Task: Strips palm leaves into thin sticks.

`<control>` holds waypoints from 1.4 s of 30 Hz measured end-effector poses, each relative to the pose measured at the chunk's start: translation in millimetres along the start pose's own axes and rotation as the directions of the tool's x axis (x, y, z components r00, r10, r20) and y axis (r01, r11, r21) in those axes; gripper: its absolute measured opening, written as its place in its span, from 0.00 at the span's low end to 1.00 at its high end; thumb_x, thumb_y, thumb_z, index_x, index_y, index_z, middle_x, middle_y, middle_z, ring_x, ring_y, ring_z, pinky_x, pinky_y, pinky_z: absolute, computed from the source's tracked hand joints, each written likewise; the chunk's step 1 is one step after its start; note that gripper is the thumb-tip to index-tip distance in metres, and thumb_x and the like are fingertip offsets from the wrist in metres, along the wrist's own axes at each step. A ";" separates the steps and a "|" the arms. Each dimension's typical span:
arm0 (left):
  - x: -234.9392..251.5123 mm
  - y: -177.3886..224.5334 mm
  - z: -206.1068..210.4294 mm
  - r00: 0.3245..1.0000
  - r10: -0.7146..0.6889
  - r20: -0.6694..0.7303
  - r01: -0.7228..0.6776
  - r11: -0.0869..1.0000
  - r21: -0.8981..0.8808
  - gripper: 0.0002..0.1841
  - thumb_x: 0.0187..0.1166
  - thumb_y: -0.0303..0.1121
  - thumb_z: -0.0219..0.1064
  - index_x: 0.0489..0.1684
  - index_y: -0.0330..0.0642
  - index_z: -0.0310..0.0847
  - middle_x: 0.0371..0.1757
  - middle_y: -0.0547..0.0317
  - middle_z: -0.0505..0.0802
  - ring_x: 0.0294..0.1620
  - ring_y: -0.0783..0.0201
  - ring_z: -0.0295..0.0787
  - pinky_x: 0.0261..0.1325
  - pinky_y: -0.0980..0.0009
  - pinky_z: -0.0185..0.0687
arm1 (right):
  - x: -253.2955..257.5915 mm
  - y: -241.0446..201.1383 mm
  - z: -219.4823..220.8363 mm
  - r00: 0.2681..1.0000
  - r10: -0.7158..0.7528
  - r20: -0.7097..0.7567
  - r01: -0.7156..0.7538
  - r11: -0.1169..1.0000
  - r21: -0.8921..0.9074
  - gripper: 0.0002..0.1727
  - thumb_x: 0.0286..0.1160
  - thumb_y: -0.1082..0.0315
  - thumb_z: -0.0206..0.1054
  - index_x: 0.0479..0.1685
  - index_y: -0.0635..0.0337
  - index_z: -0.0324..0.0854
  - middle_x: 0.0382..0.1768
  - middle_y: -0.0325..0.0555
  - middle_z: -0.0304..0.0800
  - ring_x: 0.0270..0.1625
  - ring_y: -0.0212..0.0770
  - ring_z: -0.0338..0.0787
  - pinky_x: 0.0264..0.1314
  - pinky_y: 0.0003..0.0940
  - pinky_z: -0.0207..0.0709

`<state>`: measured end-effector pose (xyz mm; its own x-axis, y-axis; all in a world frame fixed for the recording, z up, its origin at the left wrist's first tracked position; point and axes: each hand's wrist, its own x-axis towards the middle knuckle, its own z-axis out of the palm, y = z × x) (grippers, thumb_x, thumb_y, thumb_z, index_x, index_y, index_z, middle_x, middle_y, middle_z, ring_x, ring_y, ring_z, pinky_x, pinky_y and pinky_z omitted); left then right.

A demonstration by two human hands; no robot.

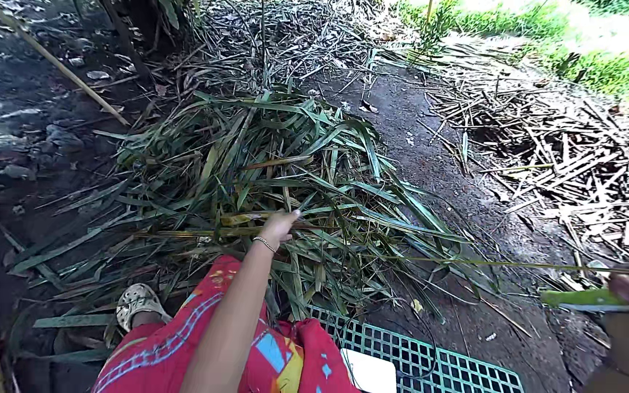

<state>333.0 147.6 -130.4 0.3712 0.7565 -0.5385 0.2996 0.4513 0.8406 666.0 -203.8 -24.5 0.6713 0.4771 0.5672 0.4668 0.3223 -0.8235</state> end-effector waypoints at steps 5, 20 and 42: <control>-79.7 30.6 10.5 0.783 0.210 0.586 -0.477 0.807 0.348 0.22 0.93 0.40 0.53 0.80 0.41 0.76 0.76 0.51 0.85 0.77 0.62 0.81 0.81 0.61 0.71 | 15.0 -0.6 75.1 0.990 -0.036 0.135 0.009 0.981 0.194 0.30 0.80 0.60 0.69 0.81 0.49 0.67 0.39 0.23 0.94 0.31 0.26 0.91 0.34 0.19 0.87; -181.3 -14.0 -27.7 0.615 0.783 0.087 -0.738 0.534 0.412 0.19 0.90 0.38 0.50 0.39 0.39 0.86 0.25 0.65 0.84 0.27 0.77 0.78 0.34 0.78 0.73 | -71.4 -32.2 246.2 0.537 0.102 0.838 -0.499 0.839 0.217 0.35 0.88 0.40 0.50 0.86 0.51 0.63 0.23 0.17 0.81 0.25 0.18 0.80 0.35 0.18 0.80; -215.8 -21.5 -35.8 0.303 0.951 -0.062 -0.648 0.253 0.718 0.19 0.90 0.39 0.51 0.35 0.41 0.86 0.27 0.59 0.88 0.26 0.70 0.82 0.28 0.77 0.75 | -91.0 -59.2 281.6 0.424 0.058 0.904 -0.767 0.553 0.325 0.22 0.88 0.58 0.60 0.77 0.53 0.75 0.20 0.20 0.80 0.21 0.17 0.79 0.25 0.14 0.76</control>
<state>215.0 -8.4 -30.1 0.3432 0.6878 0.6397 0.4665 -0.7159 0.5195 415.1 -36.1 -29.2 -0.2082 0.9601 0.1868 -0.4440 0.0774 -0.8927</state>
